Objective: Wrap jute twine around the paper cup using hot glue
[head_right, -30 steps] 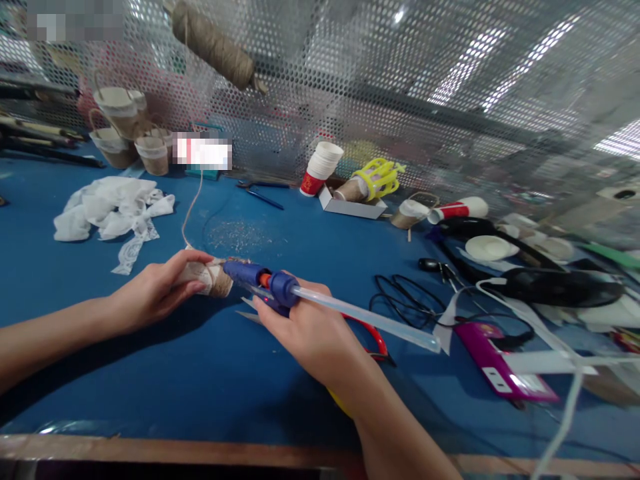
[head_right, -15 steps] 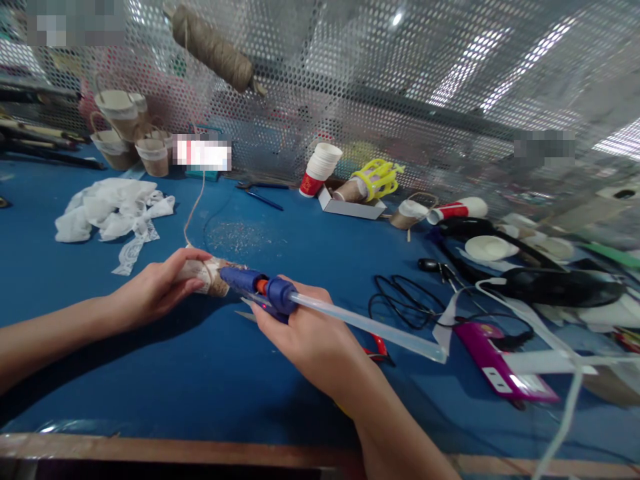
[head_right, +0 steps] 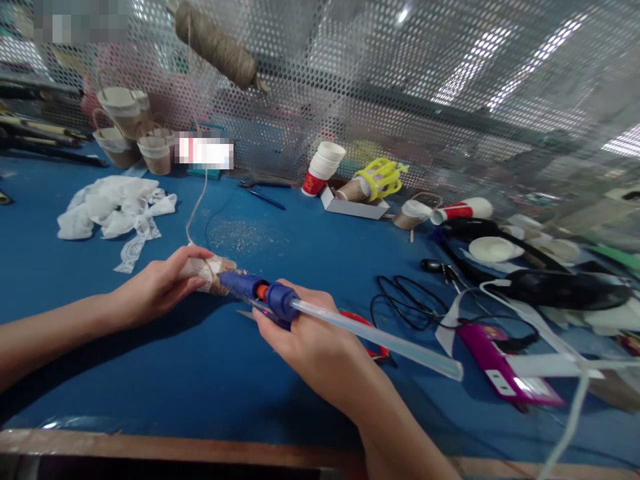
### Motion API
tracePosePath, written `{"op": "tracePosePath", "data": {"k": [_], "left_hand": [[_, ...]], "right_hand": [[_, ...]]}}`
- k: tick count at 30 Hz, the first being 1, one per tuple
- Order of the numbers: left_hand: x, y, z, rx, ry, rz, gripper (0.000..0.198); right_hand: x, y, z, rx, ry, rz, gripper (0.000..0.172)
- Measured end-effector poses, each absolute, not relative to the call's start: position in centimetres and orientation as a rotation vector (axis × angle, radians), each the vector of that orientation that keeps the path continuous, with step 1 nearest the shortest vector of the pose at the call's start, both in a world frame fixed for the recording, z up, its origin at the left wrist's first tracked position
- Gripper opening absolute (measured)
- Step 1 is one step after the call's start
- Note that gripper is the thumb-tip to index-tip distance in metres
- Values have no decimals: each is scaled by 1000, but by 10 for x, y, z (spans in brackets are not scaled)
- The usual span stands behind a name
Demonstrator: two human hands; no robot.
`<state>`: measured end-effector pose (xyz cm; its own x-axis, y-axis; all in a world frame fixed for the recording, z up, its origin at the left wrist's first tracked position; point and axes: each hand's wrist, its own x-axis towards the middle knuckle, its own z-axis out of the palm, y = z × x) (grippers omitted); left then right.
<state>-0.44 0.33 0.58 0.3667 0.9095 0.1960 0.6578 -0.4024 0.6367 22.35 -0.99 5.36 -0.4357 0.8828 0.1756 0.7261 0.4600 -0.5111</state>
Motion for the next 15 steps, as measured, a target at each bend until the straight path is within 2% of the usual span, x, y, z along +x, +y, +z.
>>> {"op": "tracePosePath", "data": {"k": [15], "left_hand": [[-4, 3, 8, 2175, 1394, 690, 32]], "right_hand": [[220, -14, 65, -1281, -2366, 399, 16]]}}
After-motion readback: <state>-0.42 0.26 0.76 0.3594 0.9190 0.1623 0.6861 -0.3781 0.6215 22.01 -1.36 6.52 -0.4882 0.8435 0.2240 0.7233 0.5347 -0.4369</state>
